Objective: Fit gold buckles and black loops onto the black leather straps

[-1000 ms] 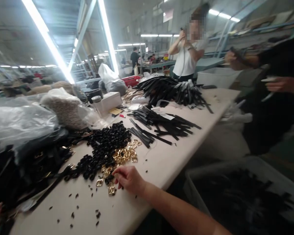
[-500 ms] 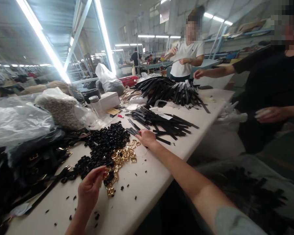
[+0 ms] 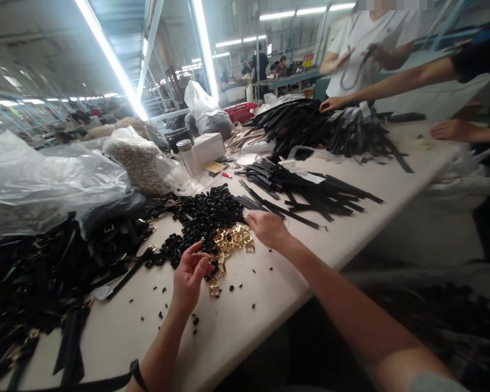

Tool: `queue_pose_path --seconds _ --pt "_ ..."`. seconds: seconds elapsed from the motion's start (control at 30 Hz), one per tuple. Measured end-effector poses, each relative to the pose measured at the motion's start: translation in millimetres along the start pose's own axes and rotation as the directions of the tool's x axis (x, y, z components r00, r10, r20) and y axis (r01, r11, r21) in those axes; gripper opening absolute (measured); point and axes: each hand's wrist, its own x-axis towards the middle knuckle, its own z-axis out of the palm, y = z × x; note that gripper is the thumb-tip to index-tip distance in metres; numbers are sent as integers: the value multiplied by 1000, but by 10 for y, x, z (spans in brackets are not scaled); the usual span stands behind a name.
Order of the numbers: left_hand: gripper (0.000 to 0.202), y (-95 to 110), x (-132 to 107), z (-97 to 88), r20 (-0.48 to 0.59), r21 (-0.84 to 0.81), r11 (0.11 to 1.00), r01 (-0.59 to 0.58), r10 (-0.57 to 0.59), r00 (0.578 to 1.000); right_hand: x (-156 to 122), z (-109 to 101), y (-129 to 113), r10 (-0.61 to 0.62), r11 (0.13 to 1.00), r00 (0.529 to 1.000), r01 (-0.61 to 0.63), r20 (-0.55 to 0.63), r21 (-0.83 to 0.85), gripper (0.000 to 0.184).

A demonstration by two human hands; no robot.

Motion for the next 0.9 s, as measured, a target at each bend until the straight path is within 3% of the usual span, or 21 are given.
queue_pose_path --seconds 0.07,0.17,0.37,0.53,0.73,0.9 --pt "54 39 -12 13 35 -55 996 66 -64 997 -278 50 -188 -157 981 981 142 112 135 34" --pt "42 73 -39 38 71 -62 984 167 -163 984 -565 167 -369 -237 948 951 182 199 261 34" --pt "40 95 -44 54 100 -150 936 318 -306 947 -655 358 -438 -204 924 978 179 41 338 24" --pt "44 47 -50 57 92 -119 959 256 -247 965 -630 502 -542 -180 873 979 205 -97 442 19" --pt "53 3 -74 84 89 -139 951 274 -264 960 -641 665 -531 -242 898 950 296 -198 325 21" --pt "58 49 -56 24 102 -109 954 279 -268 958 -653 696 -463 -306 904 928 353 -215 240 20"
